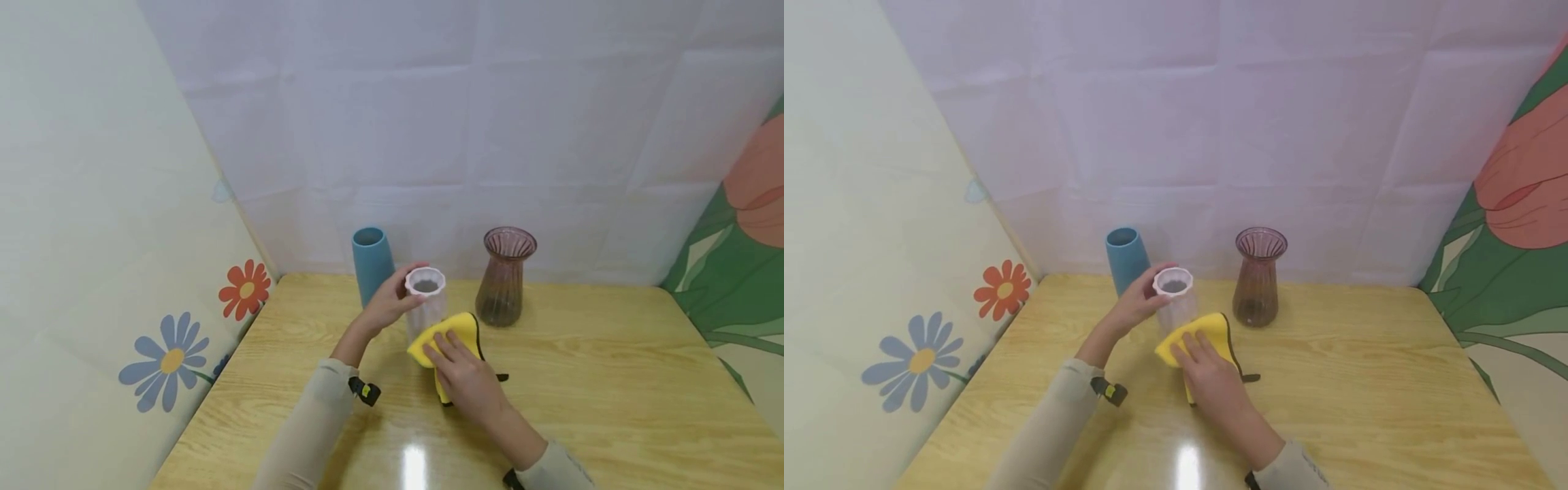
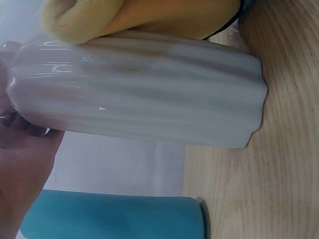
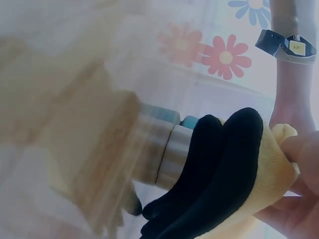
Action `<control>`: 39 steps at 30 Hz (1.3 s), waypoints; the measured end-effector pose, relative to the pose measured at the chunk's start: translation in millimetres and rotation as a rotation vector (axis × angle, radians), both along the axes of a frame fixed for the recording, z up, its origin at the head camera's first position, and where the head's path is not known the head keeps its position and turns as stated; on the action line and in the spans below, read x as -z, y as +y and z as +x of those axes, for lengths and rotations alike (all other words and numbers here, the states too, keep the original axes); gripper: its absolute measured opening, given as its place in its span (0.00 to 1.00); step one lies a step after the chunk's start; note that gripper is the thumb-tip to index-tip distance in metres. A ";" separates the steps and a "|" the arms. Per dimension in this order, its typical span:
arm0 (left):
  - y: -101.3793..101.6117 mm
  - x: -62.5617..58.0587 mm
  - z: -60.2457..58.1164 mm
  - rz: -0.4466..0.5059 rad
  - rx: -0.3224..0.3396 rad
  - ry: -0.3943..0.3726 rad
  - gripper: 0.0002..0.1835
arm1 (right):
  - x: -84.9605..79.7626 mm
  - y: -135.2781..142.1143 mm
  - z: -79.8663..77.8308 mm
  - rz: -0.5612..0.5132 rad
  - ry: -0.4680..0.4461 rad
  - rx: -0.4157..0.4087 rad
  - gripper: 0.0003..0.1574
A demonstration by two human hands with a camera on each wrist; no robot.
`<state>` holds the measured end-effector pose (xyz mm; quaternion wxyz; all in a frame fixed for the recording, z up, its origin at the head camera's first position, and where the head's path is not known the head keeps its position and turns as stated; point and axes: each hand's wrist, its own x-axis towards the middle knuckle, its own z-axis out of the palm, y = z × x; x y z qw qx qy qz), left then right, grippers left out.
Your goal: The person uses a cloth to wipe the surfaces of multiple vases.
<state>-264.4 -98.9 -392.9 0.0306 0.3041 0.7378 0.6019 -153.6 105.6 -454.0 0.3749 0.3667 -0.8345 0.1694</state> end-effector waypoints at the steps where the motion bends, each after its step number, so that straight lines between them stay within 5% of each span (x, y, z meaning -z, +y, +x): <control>1: -0.5 0.9 -1.0 0.007 0.010 -0.003 0.36 | 0.4 -0.1 0.8 0.005 -0.015 0.003 0.30; 6: -3.8 3.0 -6.3 0.036 0.052 -0.017 0.44 | 1.8 0.3 5.1 0.031 -0.085 0.024 0.29; 12: -6.4 1.7 -4.1 0.033 0.048 -0.051 0.36 | -8.3 8.1 10.3 -0.014 -0.072 0.012 0.28; 20: 3.1 -1.9 14.6 -0.004 -0.129 -0.013 0.44 | -36.8 26.5 7.2 -0.162 0.044 -0.012 0.17; 28: 13.3 -3.9 18.1 -0.072 -0.276 0.013 0.42 | -55.0 29.6 -7.3 -0.156 0.165 -0.008 0.23; 39: 2.0 -3.0 10.6 -0.049 -0.159 -0.007 0.38 | -53.2 25.8 -17.1 -0.090 0.145 -0.003 0.25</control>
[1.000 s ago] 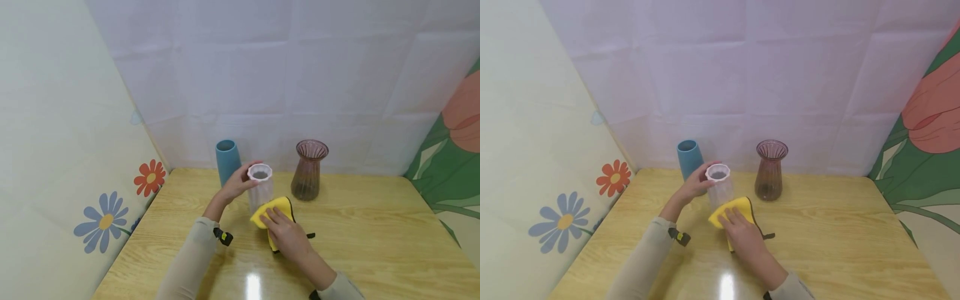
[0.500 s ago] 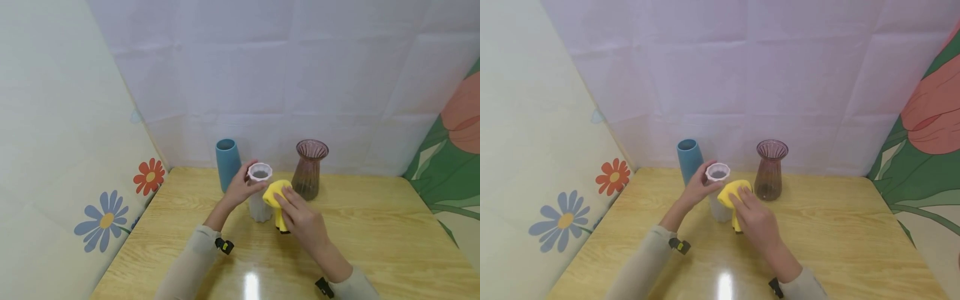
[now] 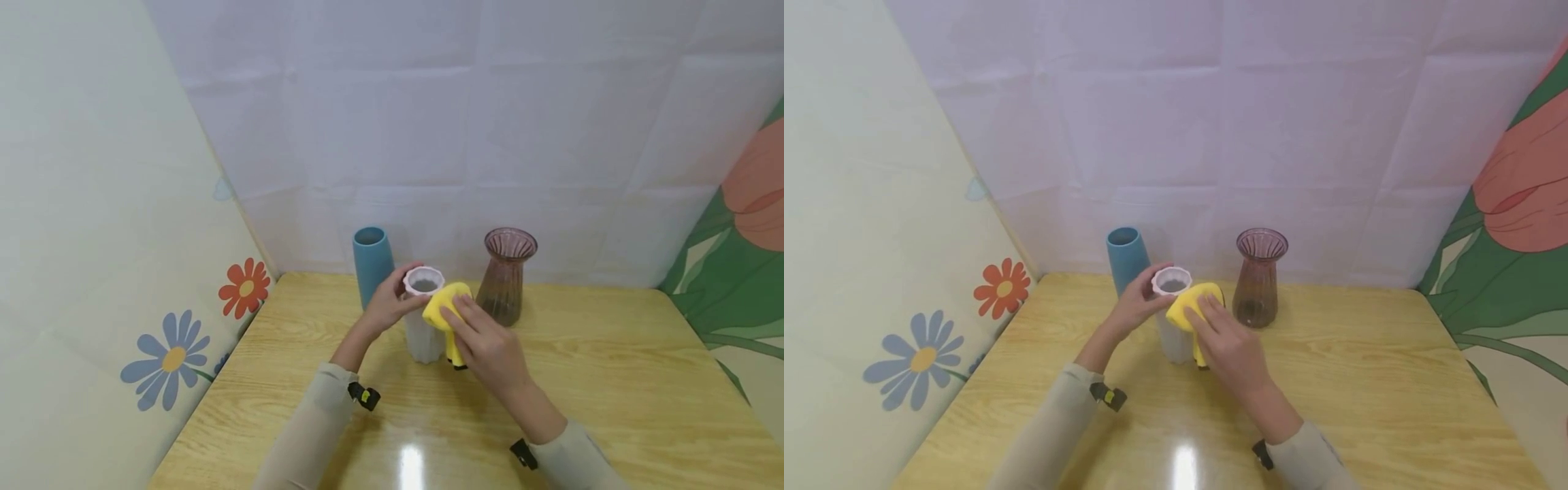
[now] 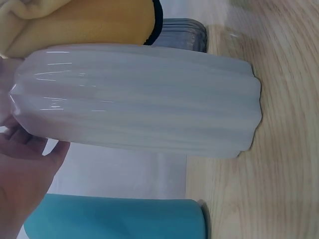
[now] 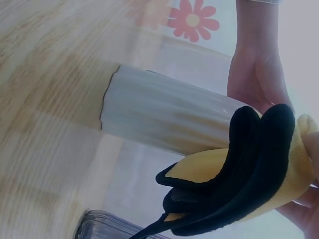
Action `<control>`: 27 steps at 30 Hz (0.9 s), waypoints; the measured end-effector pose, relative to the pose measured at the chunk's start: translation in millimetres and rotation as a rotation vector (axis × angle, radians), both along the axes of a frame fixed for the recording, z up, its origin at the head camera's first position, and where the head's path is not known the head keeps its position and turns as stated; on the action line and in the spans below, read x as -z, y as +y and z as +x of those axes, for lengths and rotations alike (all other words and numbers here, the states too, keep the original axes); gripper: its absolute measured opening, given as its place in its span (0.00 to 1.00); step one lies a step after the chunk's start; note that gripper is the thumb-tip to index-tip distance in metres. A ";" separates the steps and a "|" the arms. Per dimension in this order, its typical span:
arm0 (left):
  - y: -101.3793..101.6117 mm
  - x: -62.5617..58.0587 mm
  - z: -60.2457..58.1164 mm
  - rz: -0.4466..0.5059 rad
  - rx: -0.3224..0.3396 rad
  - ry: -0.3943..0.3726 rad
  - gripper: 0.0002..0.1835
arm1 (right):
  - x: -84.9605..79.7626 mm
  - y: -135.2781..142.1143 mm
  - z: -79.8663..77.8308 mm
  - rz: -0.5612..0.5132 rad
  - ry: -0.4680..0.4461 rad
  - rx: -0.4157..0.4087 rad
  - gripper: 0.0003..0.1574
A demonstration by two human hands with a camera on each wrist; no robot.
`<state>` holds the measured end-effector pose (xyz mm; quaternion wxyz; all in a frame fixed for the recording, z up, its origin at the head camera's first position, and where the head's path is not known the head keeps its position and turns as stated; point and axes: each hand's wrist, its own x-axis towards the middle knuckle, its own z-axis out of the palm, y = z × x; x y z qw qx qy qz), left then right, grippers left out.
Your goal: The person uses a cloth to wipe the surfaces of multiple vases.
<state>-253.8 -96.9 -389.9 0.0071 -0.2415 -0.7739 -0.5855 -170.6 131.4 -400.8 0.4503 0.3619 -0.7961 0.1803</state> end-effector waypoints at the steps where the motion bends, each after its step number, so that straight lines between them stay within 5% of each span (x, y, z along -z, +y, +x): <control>1: -1.2 0.7 -0.9 0.005 0.007 -0.008 0.38 | 0.7 -0.7 -0.7 0.003 0.004 -0.001 0.24; 11: -5.0 2.1 -4.5 0.007 0.060 -0.013 0.38 | 11.7 -8.8 -5.9 -0.013 0.028 -0.019 0.18; 27: -5.2 0.4 -2.4 -0.039 0.055 -0.027 0.39 | 23.4 -18.4 -3.2 -0.026 -0.019 -0.046 0.22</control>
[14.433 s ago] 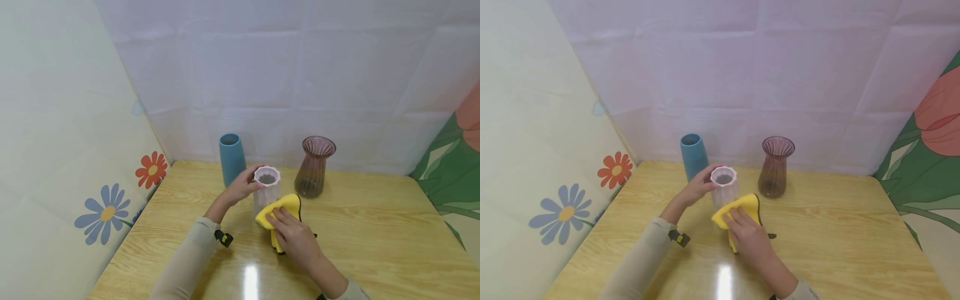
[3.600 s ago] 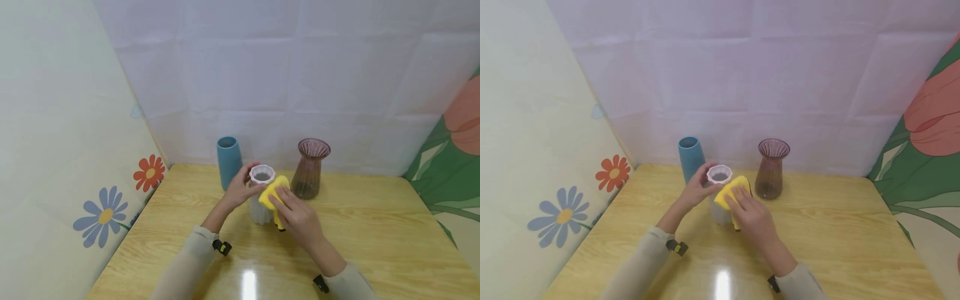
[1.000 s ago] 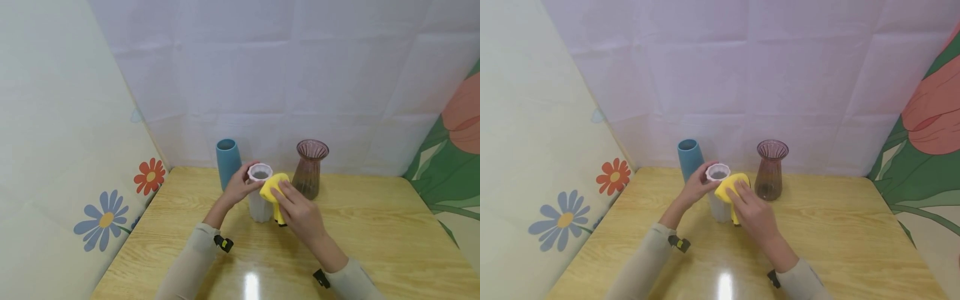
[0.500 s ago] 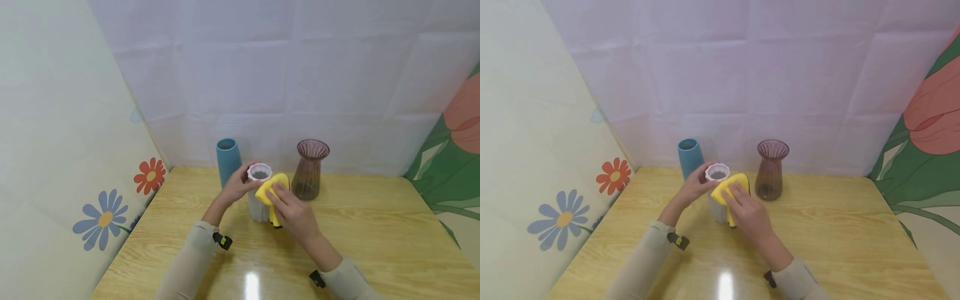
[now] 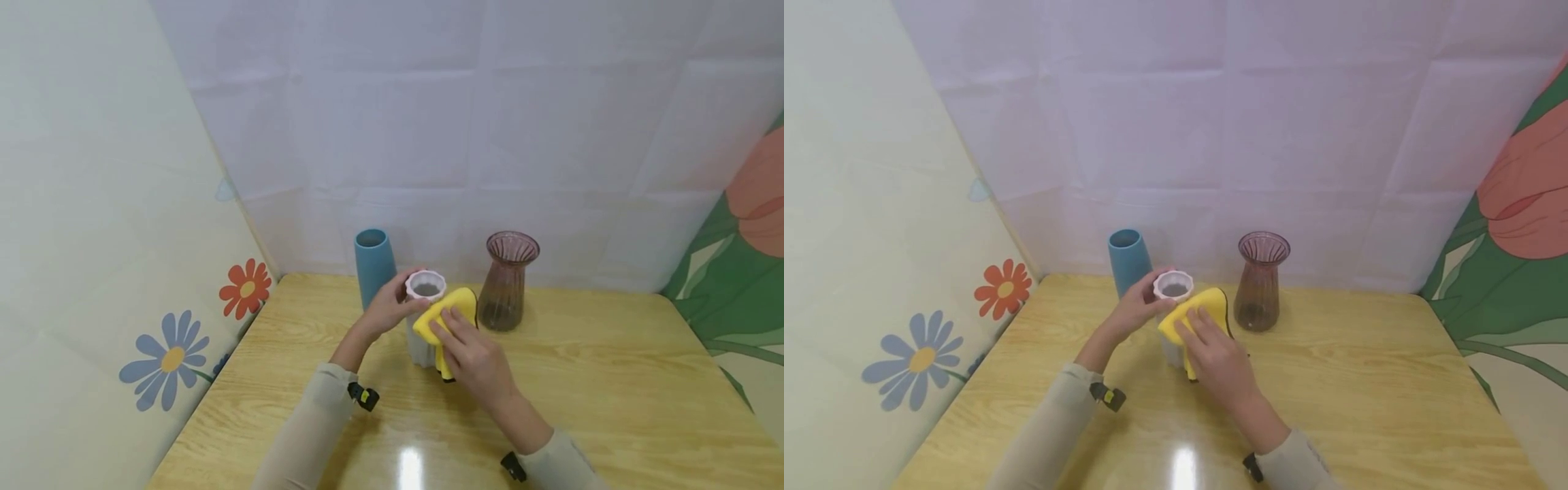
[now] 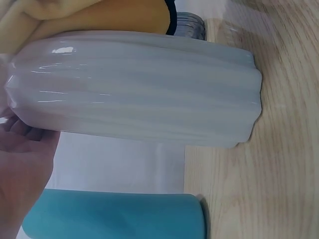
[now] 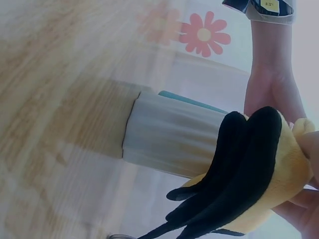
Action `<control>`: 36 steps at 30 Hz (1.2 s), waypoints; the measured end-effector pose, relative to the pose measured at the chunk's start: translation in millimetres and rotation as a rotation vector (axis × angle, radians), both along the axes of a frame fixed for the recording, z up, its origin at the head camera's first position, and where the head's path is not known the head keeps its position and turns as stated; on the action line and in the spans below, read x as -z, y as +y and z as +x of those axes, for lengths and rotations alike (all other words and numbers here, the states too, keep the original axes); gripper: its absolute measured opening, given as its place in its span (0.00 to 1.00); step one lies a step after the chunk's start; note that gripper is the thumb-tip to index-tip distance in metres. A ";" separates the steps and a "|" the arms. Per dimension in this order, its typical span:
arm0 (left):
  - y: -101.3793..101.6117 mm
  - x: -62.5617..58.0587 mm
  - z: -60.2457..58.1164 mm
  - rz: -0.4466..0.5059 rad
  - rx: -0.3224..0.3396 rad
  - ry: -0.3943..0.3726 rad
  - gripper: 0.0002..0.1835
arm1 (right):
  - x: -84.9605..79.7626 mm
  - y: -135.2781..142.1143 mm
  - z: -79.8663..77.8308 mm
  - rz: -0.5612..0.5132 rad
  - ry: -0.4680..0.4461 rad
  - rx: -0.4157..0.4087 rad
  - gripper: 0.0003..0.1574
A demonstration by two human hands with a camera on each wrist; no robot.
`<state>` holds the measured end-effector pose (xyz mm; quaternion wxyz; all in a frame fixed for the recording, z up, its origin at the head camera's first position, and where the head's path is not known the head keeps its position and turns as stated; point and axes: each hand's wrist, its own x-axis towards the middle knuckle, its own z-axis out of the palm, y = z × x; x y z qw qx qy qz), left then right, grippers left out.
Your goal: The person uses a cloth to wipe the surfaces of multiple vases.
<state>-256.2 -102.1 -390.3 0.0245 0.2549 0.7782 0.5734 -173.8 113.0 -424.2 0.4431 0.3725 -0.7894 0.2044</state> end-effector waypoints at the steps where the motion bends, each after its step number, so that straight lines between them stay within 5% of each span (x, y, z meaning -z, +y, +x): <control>1: 0.0 0.3 0.0 0.000 0.000 0.001 0.39 | 0.6 0.0 0.9 0.003 -0.015 0.000 0.22; 36: -0.3 3.8 -1.3 0.070 0.022 0.012 0.33 | 20.2 -0.6 12.4 0.059 -0.129 -0.005 0.28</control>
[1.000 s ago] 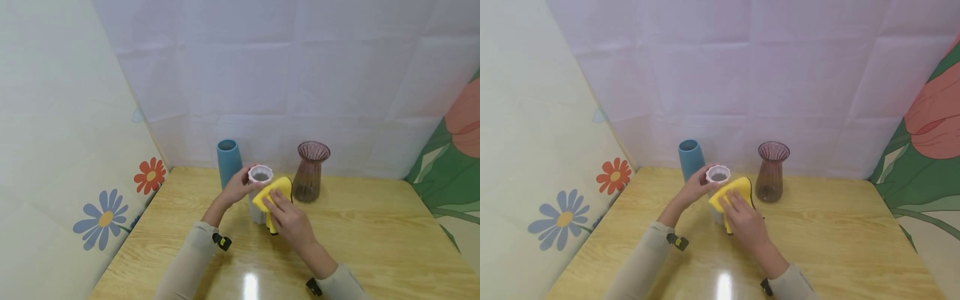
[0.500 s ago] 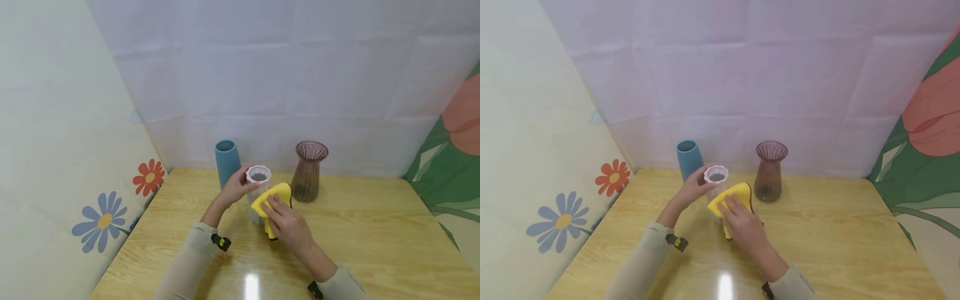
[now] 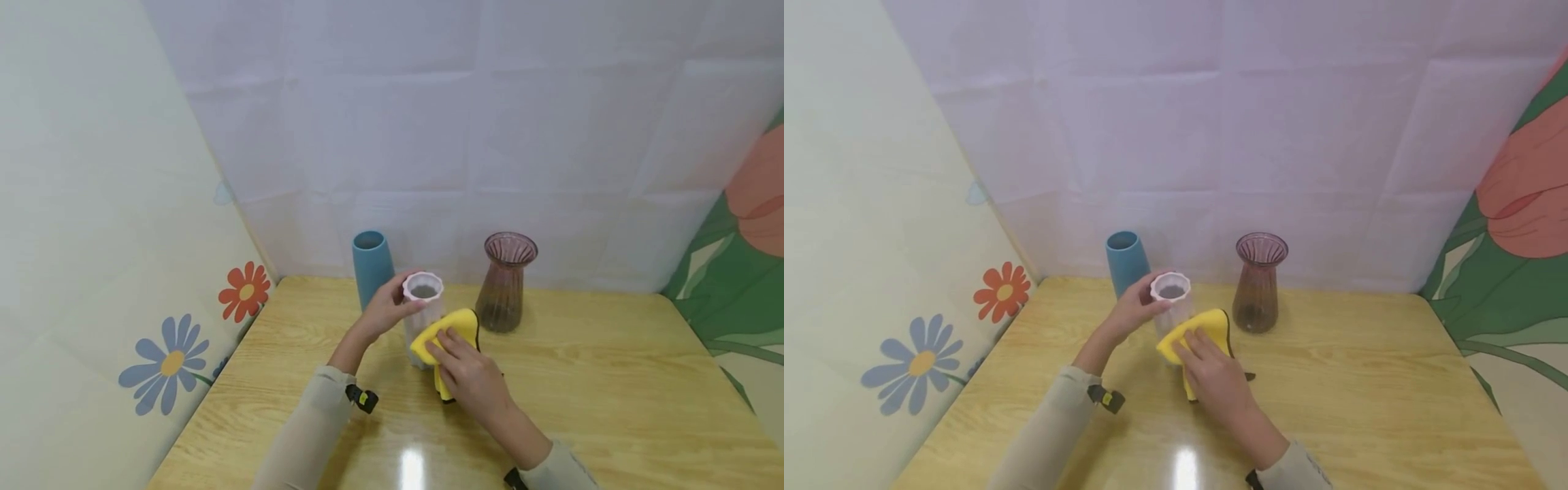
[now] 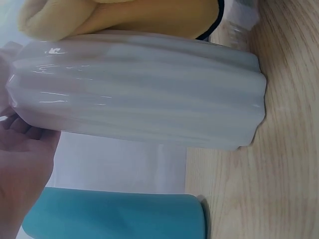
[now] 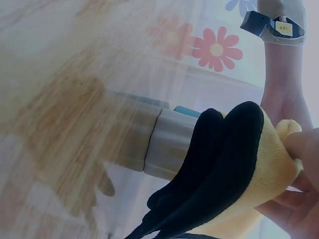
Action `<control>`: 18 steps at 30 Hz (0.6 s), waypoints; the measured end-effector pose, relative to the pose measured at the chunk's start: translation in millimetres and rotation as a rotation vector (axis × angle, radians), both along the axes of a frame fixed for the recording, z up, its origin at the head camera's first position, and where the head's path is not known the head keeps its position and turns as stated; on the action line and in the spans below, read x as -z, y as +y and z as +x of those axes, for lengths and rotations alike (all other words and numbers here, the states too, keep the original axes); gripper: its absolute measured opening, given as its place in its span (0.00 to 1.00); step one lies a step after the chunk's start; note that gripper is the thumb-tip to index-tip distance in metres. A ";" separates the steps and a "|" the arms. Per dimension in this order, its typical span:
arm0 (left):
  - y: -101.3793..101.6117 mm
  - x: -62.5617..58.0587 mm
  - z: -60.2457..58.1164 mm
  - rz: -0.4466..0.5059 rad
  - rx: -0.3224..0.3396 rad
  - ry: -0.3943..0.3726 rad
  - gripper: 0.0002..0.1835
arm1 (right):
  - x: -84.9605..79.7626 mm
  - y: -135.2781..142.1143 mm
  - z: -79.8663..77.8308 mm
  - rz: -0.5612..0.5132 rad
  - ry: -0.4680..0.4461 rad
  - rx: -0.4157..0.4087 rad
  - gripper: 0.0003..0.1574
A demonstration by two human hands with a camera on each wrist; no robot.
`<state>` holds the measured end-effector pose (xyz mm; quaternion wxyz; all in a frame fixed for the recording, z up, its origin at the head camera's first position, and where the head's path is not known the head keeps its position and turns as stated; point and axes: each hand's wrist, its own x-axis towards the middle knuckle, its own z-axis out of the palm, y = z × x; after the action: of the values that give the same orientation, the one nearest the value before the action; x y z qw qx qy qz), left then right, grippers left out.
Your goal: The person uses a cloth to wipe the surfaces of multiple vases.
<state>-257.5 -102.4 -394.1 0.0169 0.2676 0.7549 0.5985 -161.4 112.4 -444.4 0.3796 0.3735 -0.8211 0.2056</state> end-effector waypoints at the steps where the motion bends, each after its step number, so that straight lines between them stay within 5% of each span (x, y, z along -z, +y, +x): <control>1: 0.0 0.2 -0.2 -0.001 -0.002 -0.002 0.33 | -0.5 0.0 0.8 0.008 -0.008 0.002 0.28; 11: 0.6 -1.8 -0.6 -0.008 -0.002 -0.009 0.34 | -0.5 0.6 5.9 0.049 -0.076 0.030 0.28; 18: -2.1 -1.0 -3.0 0.022 0.047 -0.029 0.33 | -6.3 11.8 13.4 0.003 -0.012 0.020 0.26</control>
<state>-260.5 -104.4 -393.1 0.0390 0.2769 0.7413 0.6101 -147.9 124.3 -438.1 0.3760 0.3646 -0.8274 0.2026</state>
